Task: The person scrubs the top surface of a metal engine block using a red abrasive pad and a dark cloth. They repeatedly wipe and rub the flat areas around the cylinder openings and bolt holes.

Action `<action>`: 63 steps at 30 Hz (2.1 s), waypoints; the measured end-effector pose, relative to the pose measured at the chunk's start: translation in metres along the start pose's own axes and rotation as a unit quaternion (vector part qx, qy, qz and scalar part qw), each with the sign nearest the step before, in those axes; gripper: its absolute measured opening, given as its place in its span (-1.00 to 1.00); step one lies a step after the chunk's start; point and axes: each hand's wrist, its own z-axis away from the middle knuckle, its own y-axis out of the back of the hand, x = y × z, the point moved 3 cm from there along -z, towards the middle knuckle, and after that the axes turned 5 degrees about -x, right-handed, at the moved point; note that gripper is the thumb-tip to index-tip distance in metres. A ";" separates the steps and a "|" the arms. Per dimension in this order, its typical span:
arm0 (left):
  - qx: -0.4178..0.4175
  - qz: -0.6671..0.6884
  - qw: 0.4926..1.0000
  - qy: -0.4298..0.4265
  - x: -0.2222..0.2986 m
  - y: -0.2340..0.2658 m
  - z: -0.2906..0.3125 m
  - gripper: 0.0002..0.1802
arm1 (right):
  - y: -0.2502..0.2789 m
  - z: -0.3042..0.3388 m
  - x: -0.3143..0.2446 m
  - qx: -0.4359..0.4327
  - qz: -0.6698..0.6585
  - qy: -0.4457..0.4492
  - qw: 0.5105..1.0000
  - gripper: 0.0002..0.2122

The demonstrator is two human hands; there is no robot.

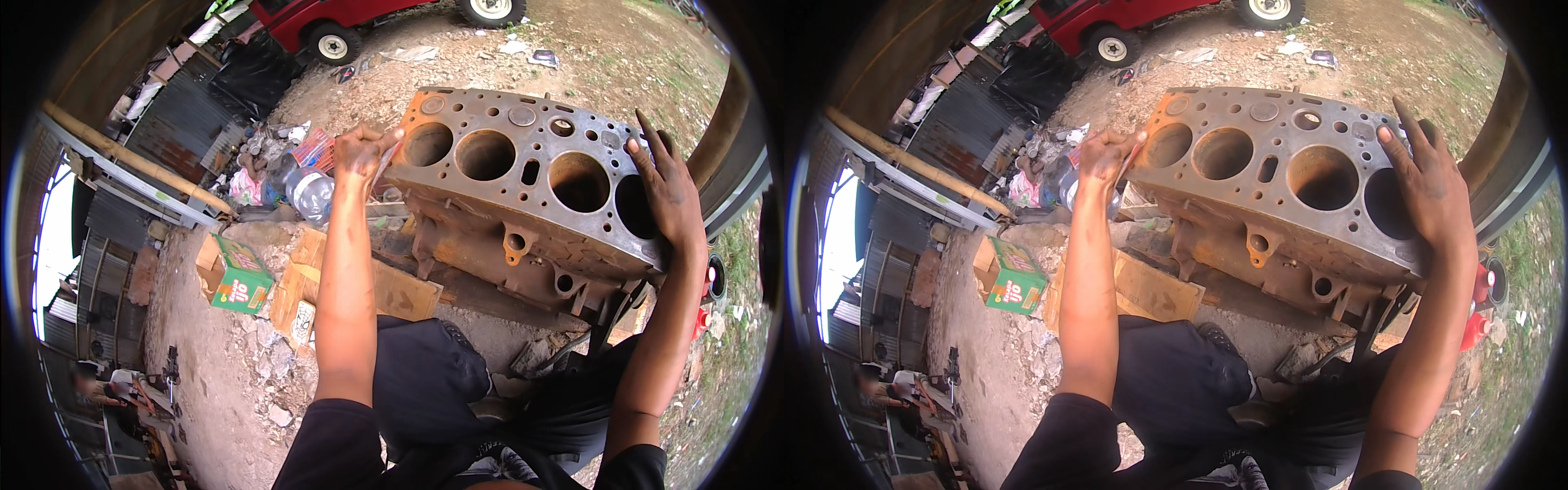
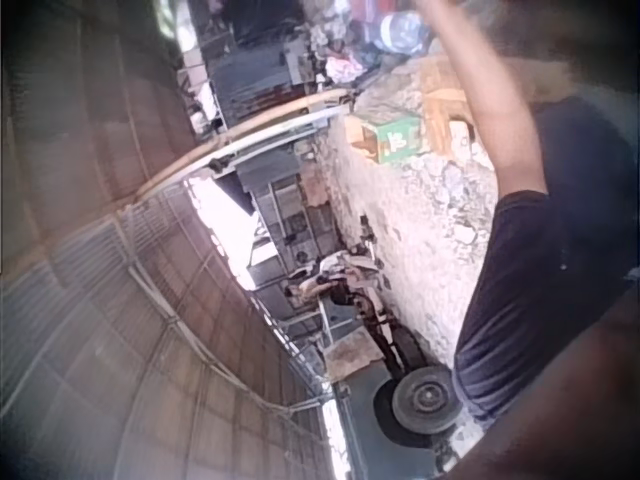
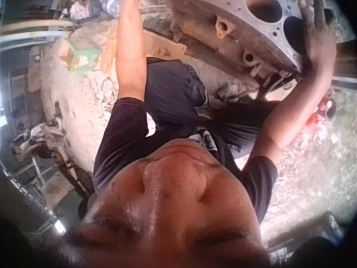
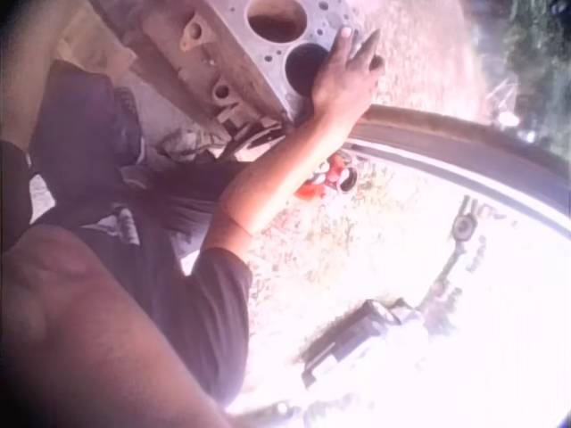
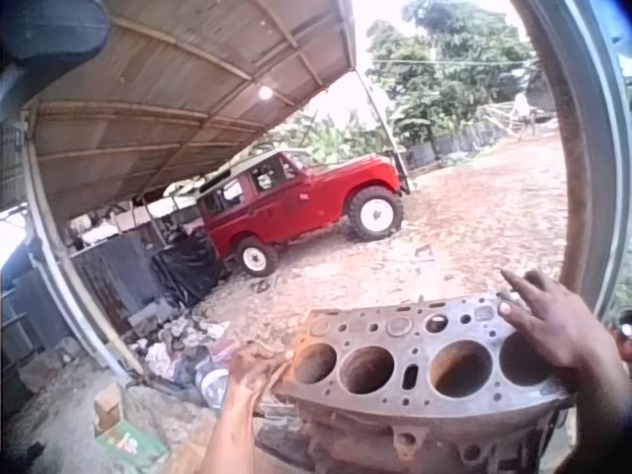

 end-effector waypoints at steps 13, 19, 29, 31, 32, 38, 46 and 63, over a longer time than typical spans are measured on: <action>-0.064 0.064 0.994 0.058 0.010 0.002 0.000 -0.57 | -0.006 -0.006 0.006 0.001 -0.067 0.021 0.998 -0.41; -0.090 0.049 0.993 0.063 -0.004 0.009 0.020 -0.49 | -0.007 -0.007 0.011 -0.002 -0.032 0.012 0.999 -0.42; -0.032 -0.053 0.997 0.048 0.014 0.002 0.006 -0.45 | -0.005 -0.007 0.011 -0.012 -0.066 0.016 0.998 -0.42; -0.049 -0.069 0.995 0.050 0.011 0.009 0.015 -0.47 | -0.003 -0.008 0.012 -0.007 -0.060 0.023 0.998 -0.42; -0.047 -0.050 0.997 0.037 0.004 0.013 0.020 -0.48 | -0.005 -0.006 0.011 0.001 -0.044 0.028 0.999 -0.43; -0.104 0.018 0.990 0.095 0.023 0.009 0.011 -0.57 | -0.008 -0.008 0.007 0.001 -0.017 0.011 1.000 -0.41; -0.085 0.055 0.994 0.038 -0.001 0.001 0.023 -0.51 | -0.006 -0.007 0.015 0.002 -0.041 0.003 0.999 -0.39; -0.001 -0.083 0.997 -0.002 -0.002 0.010 0.001 -0.47 | -0.002 -0.002 0.000 -0.001 -0.004 -0.026 1.000 -0.38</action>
